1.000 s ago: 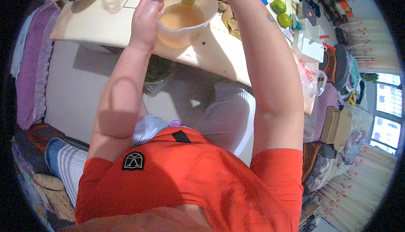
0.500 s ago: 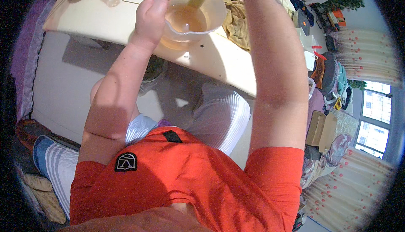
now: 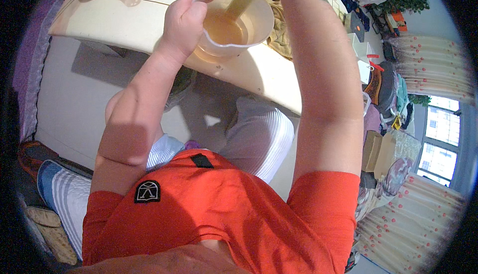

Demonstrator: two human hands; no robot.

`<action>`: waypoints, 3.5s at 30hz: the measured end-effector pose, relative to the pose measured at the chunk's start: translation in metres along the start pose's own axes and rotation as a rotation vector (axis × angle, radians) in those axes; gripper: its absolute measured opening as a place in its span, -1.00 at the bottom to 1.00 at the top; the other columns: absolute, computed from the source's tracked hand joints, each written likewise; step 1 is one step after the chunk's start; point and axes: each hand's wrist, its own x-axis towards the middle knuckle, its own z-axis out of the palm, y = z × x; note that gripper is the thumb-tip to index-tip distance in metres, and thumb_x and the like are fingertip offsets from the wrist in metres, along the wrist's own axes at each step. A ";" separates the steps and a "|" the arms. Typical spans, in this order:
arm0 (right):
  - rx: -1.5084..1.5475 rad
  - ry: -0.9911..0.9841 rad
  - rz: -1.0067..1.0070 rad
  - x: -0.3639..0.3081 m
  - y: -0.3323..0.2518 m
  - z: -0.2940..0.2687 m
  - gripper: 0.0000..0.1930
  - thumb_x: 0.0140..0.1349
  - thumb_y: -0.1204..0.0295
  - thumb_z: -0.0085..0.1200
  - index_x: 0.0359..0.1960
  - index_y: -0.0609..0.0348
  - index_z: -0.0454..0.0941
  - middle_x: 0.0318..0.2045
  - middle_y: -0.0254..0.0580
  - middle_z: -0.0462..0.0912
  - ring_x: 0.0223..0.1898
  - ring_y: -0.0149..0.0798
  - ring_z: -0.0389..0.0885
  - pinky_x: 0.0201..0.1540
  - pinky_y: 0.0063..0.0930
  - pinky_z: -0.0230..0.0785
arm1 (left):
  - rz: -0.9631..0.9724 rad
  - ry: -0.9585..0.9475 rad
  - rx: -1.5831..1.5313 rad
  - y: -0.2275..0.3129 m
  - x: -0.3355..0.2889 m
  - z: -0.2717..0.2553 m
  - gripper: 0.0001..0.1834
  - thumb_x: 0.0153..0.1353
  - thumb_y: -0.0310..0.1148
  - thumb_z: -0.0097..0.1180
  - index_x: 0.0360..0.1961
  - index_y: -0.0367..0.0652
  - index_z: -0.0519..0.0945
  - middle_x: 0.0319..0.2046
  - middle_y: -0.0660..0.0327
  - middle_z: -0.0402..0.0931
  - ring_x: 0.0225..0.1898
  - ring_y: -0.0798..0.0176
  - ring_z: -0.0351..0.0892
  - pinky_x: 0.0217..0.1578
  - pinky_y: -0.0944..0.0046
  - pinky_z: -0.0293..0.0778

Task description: The person cleans a plastic measuring cup and a small green tool by hand using a piece of white cloth.

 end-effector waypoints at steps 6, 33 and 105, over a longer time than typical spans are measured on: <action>-0.125 -0.058 0.146 -0.025 0.027 -0.023 -0.89 0.19 0.49 0.23 -0.24 0.12 0.71 -0.40 -0.38 0.68 -0.32 -0.42 0.56 -0.20 -0.49 0.42 | 0.018 0.026 0.053 -0.007 0.002 0.008 -0.47 0.15 -0.29 -0.15 0.05 -0.41 0.56 -0.07 -0.25 0.60 0.02 -0.21 0.58 0.12 0.04 0.43; -0.367 0.601 -0.075 -0.107 0.026 0.046 -0.84 0.17 0.39 0.27 -0.23 0.12 0.71 -0.35 -0.15 0.67 -0.37 -0.16 0.69 -0.25 -0.35 0.55 | 0.040 -0.098 -0.104 -0.008 0.003 0.005 -0.48 0.19 -0.34 -0.15 0.13 -0.37 0.50 0.02 -0.16 0.58 0.09 -0.12 0.55 0.23 0.04 0.38; -0.404 0.899 -0.130 -0.063 -0.003 0.068 -0.91 -0.03 0.53 0.19 -0.54 0.26 0.52 -0.41 0.10 0.56 -0.34 0.17 0.58 -0.25 -0.09 0.47 | 0.032 -0.177 0.289 0.003 0.008 0.007 -0.50 0.09 -0.31 -0.12 0.03 -0.28 0.59 -0.08 -0.19 0.60 -0.01 -0.24 0.57 0.11 -0.06 0.43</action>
